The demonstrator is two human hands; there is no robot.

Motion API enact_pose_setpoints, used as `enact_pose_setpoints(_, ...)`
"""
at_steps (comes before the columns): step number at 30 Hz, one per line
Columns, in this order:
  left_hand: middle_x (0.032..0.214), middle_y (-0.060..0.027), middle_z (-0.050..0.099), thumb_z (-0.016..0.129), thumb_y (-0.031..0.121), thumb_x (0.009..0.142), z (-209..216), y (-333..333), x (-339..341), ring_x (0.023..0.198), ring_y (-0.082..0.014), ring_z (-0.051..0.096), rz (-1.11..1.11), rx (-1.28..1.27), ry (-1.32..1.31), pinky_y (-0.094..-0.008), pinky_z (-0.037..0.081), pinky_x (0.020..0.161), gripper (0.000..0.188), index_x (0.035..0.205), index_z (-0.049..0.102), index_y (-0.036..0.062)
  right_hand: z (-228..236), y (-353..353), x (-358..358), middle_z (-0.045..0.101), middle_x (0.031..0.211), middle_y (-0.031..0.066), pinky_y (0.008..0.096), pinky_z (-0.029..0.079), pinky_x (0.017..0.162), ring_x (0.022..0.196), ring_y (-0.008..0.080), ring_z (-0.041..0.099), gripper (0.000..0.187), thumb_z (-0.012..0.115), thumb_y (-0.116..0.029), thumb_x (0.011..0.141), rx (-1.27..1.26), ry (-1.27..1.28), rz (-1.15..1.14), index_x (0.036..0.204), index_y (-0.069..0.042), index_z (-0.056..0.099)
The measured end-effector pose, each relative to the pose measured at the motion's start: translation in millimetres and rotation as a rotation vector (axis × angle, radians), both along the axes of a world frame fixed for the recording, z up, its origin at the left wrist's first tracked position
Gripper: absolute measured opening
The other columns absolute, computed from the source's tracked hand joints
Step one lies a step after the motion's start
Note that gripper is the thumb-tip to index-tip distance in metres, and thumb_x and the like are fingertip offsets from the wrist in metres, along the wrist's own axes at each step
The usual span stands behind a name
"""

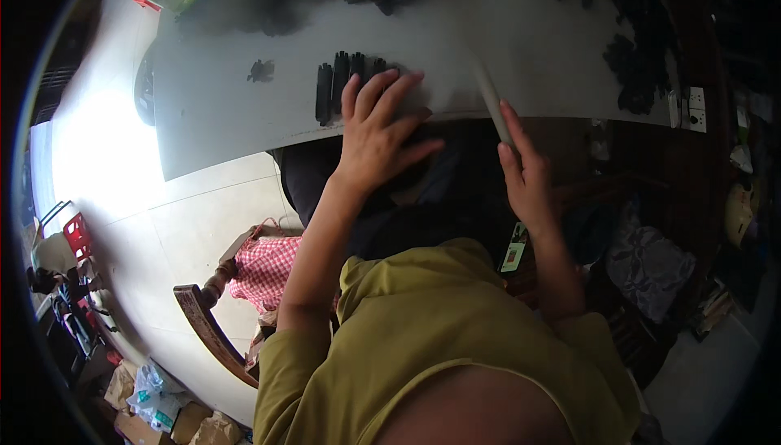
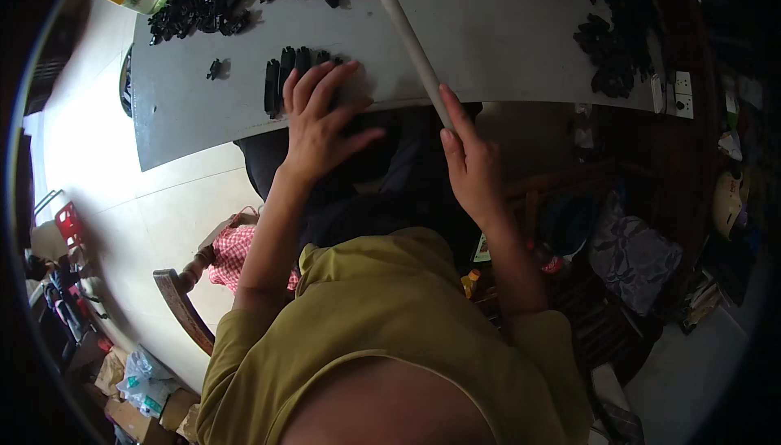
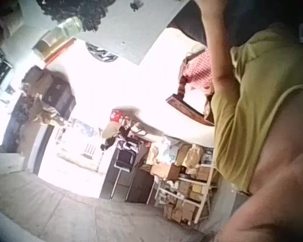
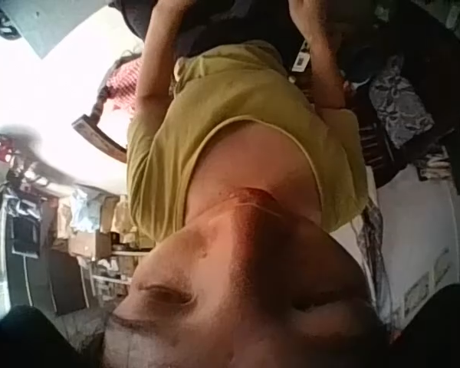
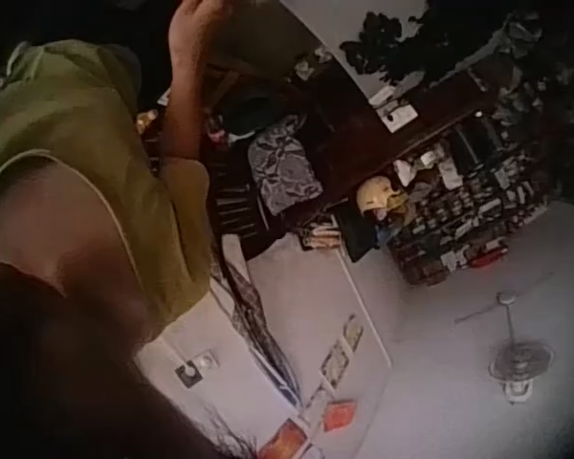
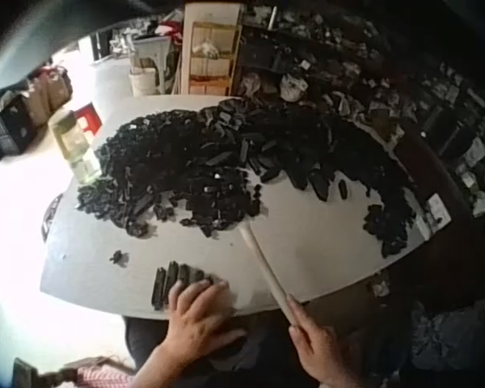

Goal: Assembling small black plastic clips onto a mounting rail on a table.

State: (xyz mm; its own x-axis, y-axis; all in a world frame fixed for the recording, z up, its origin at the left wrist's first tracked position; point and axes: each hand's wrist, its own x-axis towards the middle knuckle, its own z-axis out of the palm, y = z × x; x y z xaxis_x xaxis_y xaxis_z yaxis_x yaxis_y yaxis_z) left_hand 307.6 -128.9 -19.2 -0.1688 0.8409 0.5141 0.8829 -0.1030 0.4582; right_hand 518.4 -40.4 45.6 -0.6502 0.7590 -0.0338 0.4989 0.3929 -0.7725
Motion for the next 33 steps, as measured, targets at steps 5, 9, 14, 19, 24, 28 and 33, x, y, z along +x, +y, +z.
enact_pose_setpoints(5, 0.133, -0.0061, 0.048, 0.076, 0.037, 0.069, 0.9, -6.7, 1.6, 0.127, -0.0293, 0.040, 0.387, -0.027, -0.008, -0.0525, 0.023, 0.107, 0.038, 0.098, 0.064, 0.0151, -10.7, -14.1, 4.8, 0.064, 0.114, 0.0163, 0.0281, 0.047, 0.061, 0.061, 0.0163, 0.054, 0.053, 0.050, -0.003, 0.094, -0.121, -0.070, 0.009, 0.144, -0.016, 0.039)
enact_pose_setpoints(9, 0.133, -0.0061, 0.047, 0.073, 0.026, 0.073, 0.8, 1.1, 5.7, 0.127, -0.0288, 0.040, 0.449, -0.060, 0.039, -0.0543, 0.022, 0.107, 0.025, 0.092, 0.063, 0.0133, -11.5, -22.9, 1.5, 0.065, 0.101, 0.0170, 0.0308, 0.049, 0.068, 0.069, 0.0208, 0.060, 0.052, 0.052, -0.002, 0.093, -0.149, -0.045, 0.036, 0.143, -0.016, 0.041)
enact_pose_setpoints(14, 0.129, -0.0060, 0.050, 0.072, 0.021, 0.073, -2.3, 4.1, 6.3, 0.124, -0.0287, 0.043, 0.403, -0.008, -0.026, -0.0539, 0.023, 0.106, 0.019, 0.086, 0.062, 0.0129, 1.3, -30.0, -10.8, 0.064, 0.097, 0.0184, 0.0319, 0.050, 0.066, 0.068, 0.0238, 0.060, 0.054, 0.053, -0.001, 0.092, 0.185, 0.143, 0.066, 0.142, -0.016, 0.042)
enact_pose_setpoints(19, 0.126, -0.0059, 0.051, 0.072, 0.022, 0.073, -2.8, 5.4, 6.6, 0.123, -0.0284, 0.044, 0.397, 0.004, -0.035, -0.0537, 0.023, 0.106, 0.019, 0.087, 0.063, 0.0129, -11.1, -42.3, -10.5, 0.056, 0.074, 0.0137, 0.0431, 0.049, 0.057, 0.065, 0.0315, 0.060, 0.063, 0.057, -0.003, 0.089, 0.172, -0.277, 0.114, 0.145, -0.022, 0.037)
enact_pose_setpoints(24, 0.125, -0.0057, 0.051, 0.072, 0.023, 0.073, -2.9, -1.4, 7.7, 0.122, -0.0281, 0.044, 0.387, -0.008, -0.038, -0.0530, 0.023, 0.106, 0.018, 0.086, 0.063, 0.0132, -18.8, -33.5, -6.7, 0.063, 0.086, 0.0195, 0.0380, 0.051, 0.067, 0.074, 0.0328, 0.064, 0.057, 0.053, -0.003, 0.092, 0.074, 0.026, 0.052, 0.144, -0.021, 0.038)
enact_pose_setpoints(28, 0.126, -0.0048, 0.052, 0.076, 0.027, 0.070, 6.6, -12.6, 2.7, 0.122, -0.0282, 0.045, 0.274, 0.010, -0.058, -0.0505, 0.022, 0.107, 0.024, 0.087, 0.064, 0.0147, -8.4, -30.1, -2.5, 0.065, 0.097, 0.0195, 0.0358, 0.051, 0.070, 0.080, 0.0311, 0.066, 0.055, 0.052, -0.003, 0.093, 0.064, 0.034, 0.021, 0.144, -0.019, 0.039)
enact_pose_setpoints(33, 0.136, -0.0081, 0.043, 0.076, 0.030, 0.070, 12.7, -5.2, -4.5, 0.130, -0.0308, 0.035, 0.555, -0.077, 0.110, -0.0598, 0.018, 0.107, 0.034, 0.097, 0.064, 0.0125, -6.4, -31.8, -2.1, 0.065, 0.094, 0.0183, 0.0347, 0.051, 0.070, 0.076, 0.0278, 0.065, 0.053, 0.051, -0.002, 0.094, 0.004, 0.005, 0.039, 0.144, -0.016, 0.039)
